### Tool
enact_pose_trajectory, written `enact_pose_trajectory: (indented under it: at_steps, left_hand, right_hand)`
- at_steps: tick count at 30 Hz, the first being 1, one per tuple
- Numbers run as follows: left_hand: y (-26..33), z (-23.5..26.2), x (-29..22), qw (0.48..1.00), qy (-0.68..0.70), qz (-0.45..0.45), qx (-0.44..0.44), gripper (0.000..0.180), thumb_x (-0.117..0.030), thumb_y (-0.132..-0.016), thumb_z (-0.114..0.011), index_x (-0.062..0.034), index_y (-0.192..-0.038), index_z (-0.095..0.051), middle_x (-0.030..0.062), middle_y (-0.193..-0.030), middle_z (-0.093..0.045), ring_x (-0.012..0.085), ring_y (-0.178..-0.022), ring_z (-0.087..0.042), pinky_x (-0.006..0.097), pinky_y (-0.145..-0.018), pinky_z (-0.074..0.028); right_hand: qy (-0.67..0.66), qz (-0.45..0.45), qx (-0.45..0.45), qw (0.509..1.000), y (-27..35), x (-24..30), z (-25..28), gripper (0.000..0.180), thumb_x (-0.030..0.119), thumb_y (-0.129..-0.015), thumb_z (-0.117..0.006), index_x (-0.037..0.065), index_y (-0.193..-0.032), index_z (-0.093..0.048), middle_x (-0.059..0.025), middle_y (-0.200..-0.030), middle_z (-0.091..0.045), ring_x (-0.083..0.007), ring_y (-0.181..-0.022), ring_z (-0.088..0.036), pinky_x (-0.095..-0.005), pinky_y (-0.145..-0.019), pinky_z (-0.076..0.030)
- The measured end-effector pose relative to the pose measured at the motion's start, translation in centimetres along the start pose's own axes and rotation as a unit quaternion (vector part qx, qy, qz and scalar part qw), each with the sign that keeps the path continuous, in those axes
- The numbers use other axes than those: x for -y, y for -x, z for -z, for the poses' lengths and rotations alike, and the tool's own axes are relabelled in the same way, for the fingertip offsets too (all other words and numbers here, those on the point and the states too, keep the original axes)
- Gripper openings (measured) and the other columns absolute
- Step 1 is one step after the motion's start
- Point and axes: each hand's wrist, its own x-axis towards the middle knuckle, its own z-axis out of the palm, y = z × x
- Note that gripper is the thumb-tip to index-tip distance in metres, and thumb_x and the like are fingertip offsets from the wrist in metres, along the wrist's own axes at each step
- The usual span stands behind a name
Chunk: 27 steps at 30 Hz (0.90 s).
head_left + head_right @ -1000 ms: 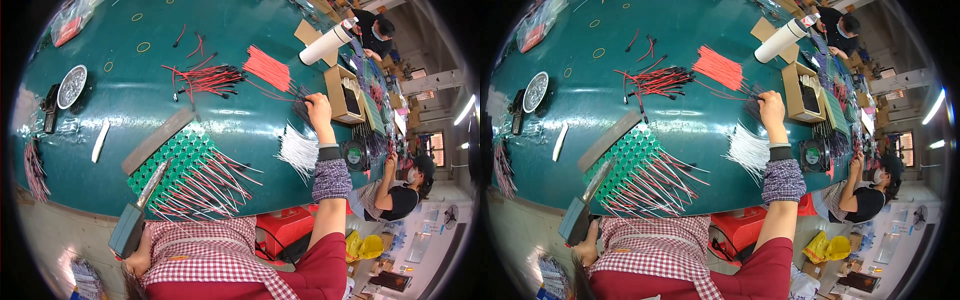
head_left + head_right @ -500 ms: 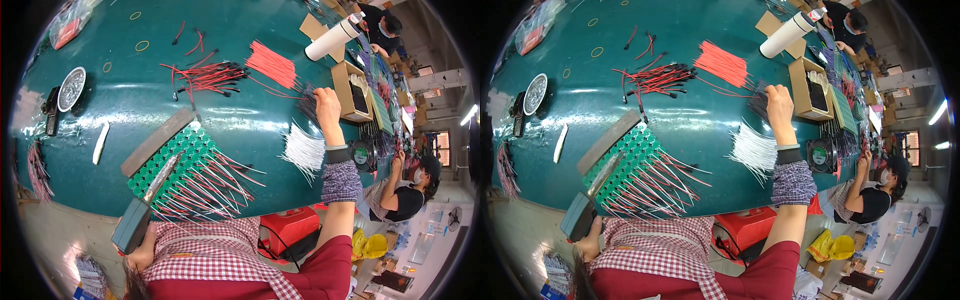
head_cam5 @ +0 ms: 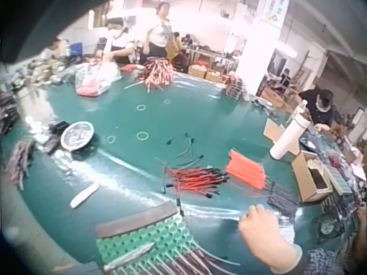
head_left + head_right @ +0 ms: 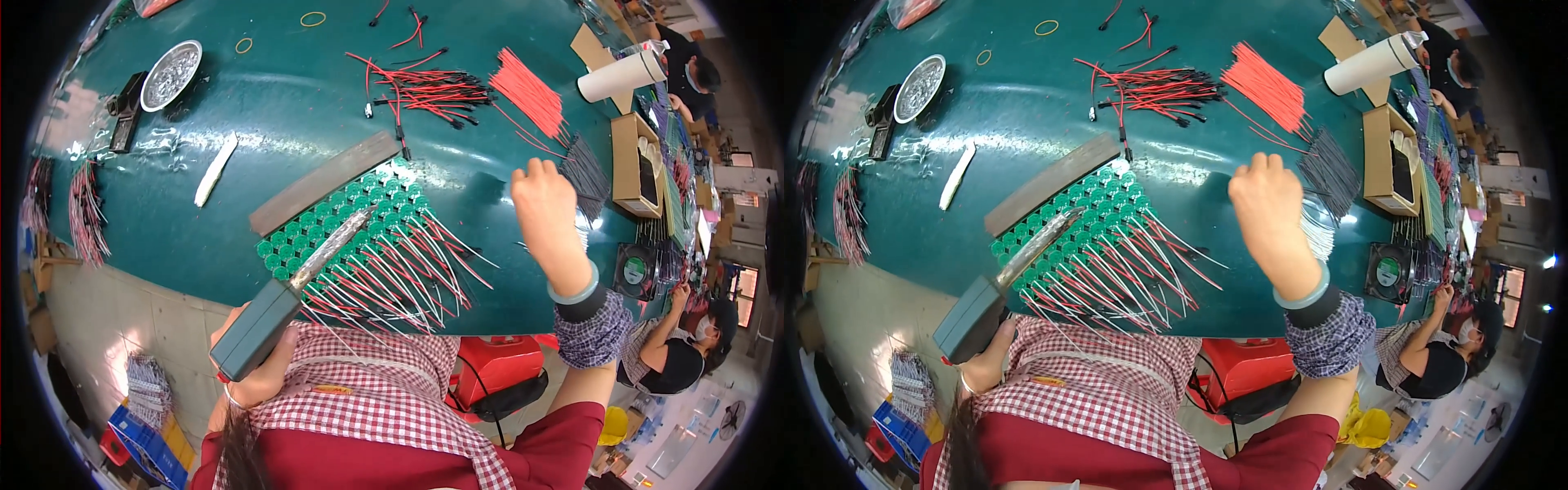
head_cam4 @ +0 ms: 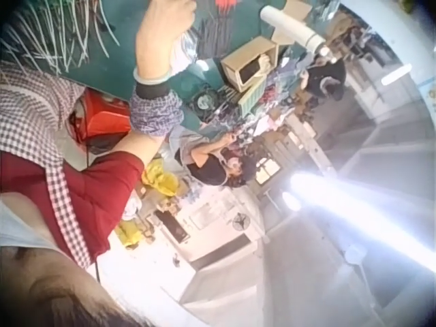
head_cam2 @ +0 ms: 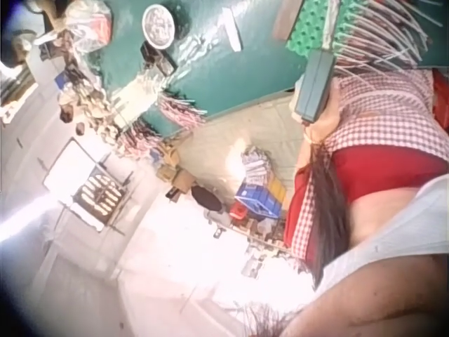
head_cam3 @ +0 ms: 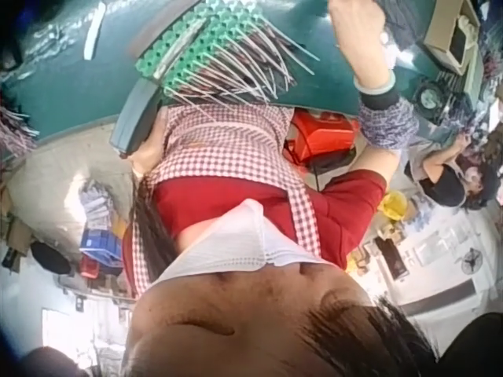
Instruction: The person solders red and black wires to a green circular component board using a soldering iron gun and solder wire.
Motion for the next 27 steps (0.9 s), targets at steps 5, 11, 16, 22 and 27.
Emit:
enact_pose_trajectory:
  at_steps: [5,11,16,22,27]
  left_hand:
    - [0.0,0.3,1.1,0.999,0.006,-0.041,0.0,0.028,0.0,-0.074,-0.074,0.0026,-0.102,-0.069,0.0145,-0.093,-0.069,0.0247,-0.075,-0.068,0.032,-0.068,-0.053]
    - [-1.3,0.1,0.4,0.999,0.038,0.011,0.007,0.031,-0.001,-0.073,-0.076,0.0021,-0.102,-0.069,0.0148,-0.092,-0.069,0.0258,-0.075,-0.069,0.033,-0.068,-0.054]
    - [-4.0,-0.7,-1.0,0.997,0.03,-0.043,0.048,0.031,-0.002,-0.071,-0.078,0.0029,-0.1,-0.069,0.013,-0.092,-0.069,0.0236,-0.073,-0.069,0.031,-0.065,-0.054]
    - [-5.7,-1.8,-1.8,0.992,0.005,-0.082,0.101,0.029,0.0,-0.072,-0.079,0.0024,-0.098,-0.067,0.0119,-0.089,-0.07,0.0199,-0.069,-0.069,0.027,-0.061,-0.053]
    - [-6.0,-2.6,-1.9,0.992,0.045,-0.009,0.119,0.029,0.001,-0.072,-0.078,0.0031,-0.098,-0.065,0.0095,-0.078,-0.069,0.0173,-0.066,-0.069,0.027,-0.061,-0.053]
  right_hand:
    - [-0.007,-0.026,0.042,0.999,0.5,1.8,-1.1,0.01,0.007,-0.065,-0.068,0.007,-0.073,-0.064,-0.0067,-0.078,-0.058,-0.0223,-0.077,-0.061,-0.0324,-0.058,-0.051]
    - [-0.354,-0.101,-0.112,0.923,1.8,5.8,3.1,0.018,-0.007,-0.078,-0.065,0.003,-0.093,-0.068,-0.0101,-0.086,-0.062,-0.0285,-0.079,-0.062,-0.0375,-0.065,-0.049]
    - [-0.47,-0.132,-0.179,0.854,2.0,10.4,3.0,0.025,-0.007,-0.072,-0.07,0.001,-0.096,-0.068,-0.0085,-0.086,-0.063,-0.0258,-0.075,-0.06,-0.0359,-0.065,-0.051]
    - [-0.45,-0.164,-0.181,0.859,2.3,12.0,2.3,0.026,-0.007,-0.072,-0.071,0.001,-0.097,-0.068,-0.0091,-0.086,-0.062,-0.0256,-0.074,-0.059,-0.0354,-0.063,-0.05]
    - [-0.447,-0.16,-0.178,0.862,2.3,12.0,2.3,0.026,-0.008,-0.072,-0.07,0.0,-0.097,-0.067,-0.0097,-0.087,-0.061,-0.0254,-0.074,-0.058,-0.0349,-0.062,-0.049]
